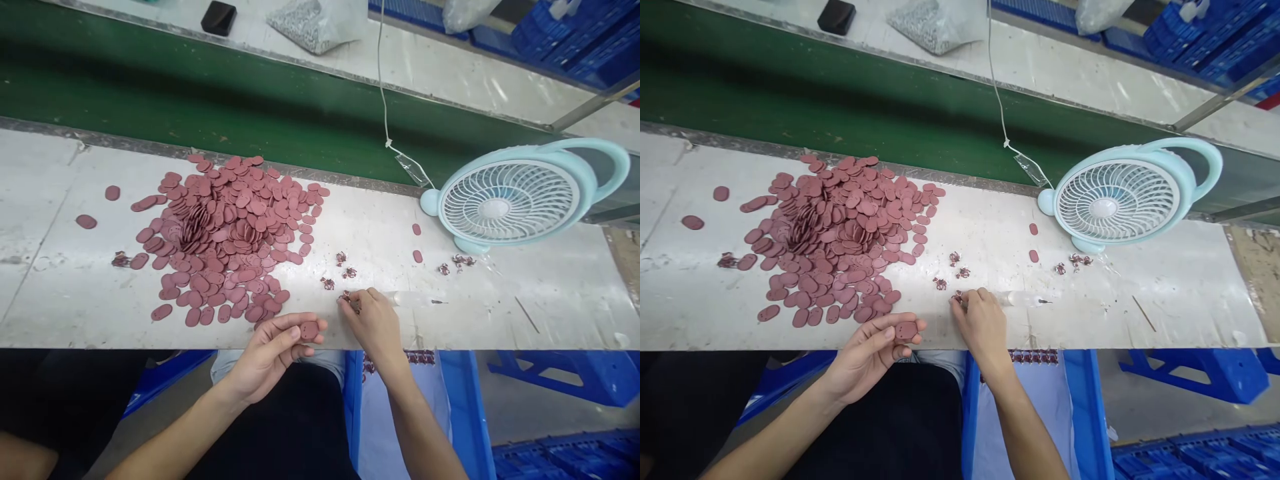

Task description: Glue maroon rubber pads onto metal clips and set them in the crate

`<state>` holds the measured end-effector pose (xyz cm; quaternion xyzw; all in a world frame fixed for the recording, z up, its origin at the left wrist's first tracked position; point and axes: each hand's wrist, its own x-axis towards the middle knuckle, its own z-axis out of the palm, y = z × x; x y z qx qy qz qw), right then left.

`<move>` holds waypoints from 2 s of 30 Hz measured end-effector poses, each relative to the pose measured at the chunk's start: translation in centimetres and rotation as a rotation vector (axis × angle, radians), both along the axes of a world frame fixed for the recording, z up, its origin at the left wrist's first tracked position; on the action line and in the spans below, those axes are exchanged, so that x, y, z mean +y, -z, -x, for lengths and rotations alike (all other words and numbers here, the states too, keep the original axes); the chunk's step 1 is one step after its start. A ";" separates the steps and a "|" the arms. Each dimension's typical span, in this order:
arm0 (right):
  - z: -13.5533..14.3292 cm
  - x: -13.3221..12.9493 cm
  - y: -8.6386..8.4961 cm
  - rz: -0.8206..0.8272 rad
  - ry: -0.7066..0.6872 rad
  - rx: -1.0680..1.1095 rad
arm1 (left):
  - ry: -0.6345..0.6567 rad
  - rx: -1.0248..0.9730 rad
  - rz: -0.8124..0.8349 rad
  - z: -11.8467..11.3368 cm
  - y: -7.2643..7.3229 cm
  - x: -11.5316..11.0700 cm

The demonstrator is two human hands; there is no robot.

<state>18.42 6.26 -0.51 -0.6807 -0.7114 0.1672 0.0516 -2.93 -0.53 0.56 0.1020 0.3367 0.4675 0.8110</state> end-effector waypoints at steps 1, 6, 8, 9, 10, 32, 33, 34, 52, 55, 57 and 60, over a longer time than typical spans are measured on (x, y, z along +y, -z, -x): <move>0.1 0.1 0.0 0.004 0.002 0.019 | 0.001 -0.005 -0.006 0.0 0.0 0.0; 0.4 0.2 -0.9 0.037 0.002 0.136 | -0.011 -0.019 -0.039 0.1 0.1 0.0; 0.4 -0.4 -1.7 0.077 0.059 0.295 | -0.016 -0.018 -0.050 0.1 0.1 0.0; 0.3 -0.8 -2.1 0.100 0.108 0.412 | -0.019 -0.015 -0.056 0.1 0.1 0.0; 0.3 -1.3 -2.6 0.118 0.160 0.546 | -0.021 -0.009 -0.062 0.1 0.1 0.0; 1.8 -5.5 -6.4 0.195 0.079 1.112 | 0.003 0.176 -0.202 -1.6 -0.2 -0.2; 1.8 -5.5 -6.4 0.194 0.088 1.120 | -0.003 0.169 -0.195 -1.7 -0.3 -0.1; 1.9 -5.6 -6.4 0.192 0.095 1.126 | -0.010 0.160 -0.185 -1.8 -0.3 -0.1; 2.1 -5.8 -6.3 0.251 0.182 1.170 | -0.039 0.245 -0.143 -2.1 -0.6 -0.2; 2.0 -5.7 -6.4 0.263 0.194 1.184 | -0.050 0.322 -0.170 -2.0 -0.9 -0.2; 1.9 -5.7 -6.6 0.241 0.166 1.192 | -0.056 0.376 -0.195 -2.0 -1.0 -0.3; 1.9 -5.5 -6.6 0.225 0.125 1.205 | -0.065 0.388 -0.208 -2.1 -0.9 -0.5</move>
